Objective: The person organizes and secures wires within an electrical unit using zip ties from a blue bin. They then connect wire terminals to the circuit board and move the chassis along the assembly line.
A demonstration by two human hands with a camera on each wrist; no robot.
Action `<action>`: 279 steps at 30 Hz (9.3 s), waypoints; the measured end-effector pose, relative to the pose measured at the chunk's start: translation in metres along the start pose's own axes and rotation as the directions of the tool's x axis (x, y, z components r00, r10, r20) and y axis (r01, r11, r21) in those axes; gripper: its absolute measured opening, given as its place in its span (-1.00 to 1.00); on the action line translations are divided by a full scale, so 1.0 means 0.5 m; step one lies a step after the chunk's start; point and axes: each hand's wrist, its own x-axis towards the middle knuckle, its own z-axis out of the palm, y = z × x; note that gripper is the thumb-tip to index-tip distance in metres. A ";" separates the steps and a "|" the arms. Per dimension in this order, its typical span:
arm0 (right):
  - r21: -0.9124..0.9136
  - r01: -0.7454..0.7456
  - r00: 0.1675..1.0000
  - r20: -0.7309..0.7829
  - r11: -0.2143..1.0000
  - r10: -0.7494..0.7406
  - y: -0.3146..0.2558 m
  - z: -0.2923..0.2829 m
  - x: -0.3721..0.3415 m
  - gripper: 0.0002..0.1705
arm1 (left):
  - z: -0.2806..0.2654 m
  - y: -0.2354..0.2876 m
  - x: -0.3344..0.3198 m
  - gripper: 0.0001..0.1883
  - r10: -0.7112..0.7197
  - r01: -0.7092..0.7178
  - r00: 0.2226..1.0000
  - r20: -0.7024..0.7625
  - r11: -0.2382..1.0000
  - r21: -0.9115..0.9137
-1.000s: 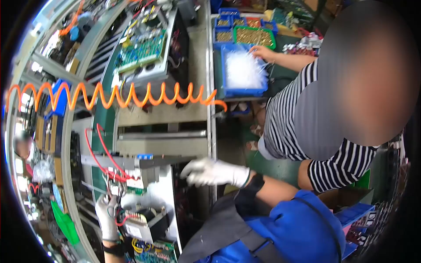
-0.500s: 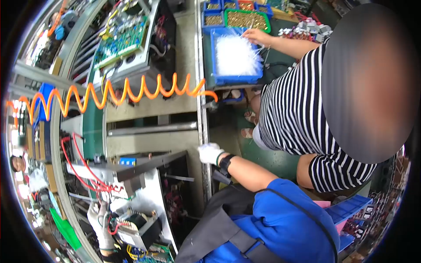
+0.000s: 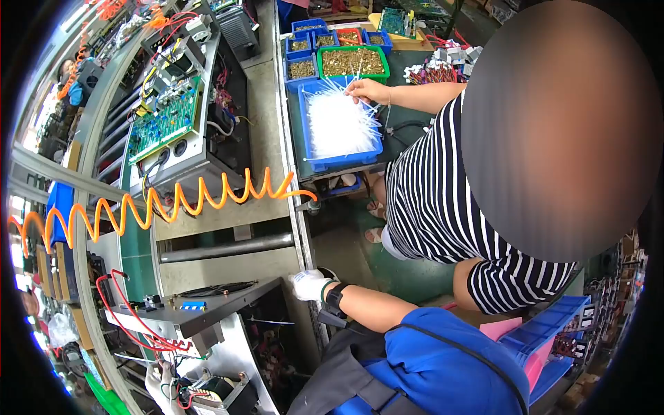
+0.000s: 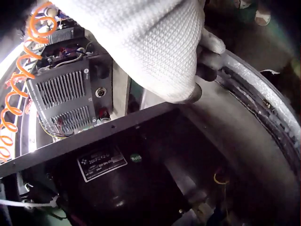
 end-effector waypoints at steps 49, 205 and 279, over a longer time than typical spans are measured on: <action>0.124 0.352 0.892 0.256 0.928 -0.372 -0.031 -0.110 -0.217 -0.46 | 0.014 0.047 -0.008 -0.74 0.144 -0.160 0.984 0.107 0.973 0.168; -0.123 0.963 0.207 -0.238 0.241 -0.949 -0.816 -0.398 -0.268 -0.84 | -0.202 0.280 -0.130 -0.85 0.177 -0.159 0.878 0.445 0.984 -0.077; 0.345 0.854 0.470 -0.195 0.388 -0.861 -0.442 -0.334 -0.389 -0.70 | -0.077 0.197 -0.279 -0.70 0.189 -0.331 0.911 0.367 0.866 0.374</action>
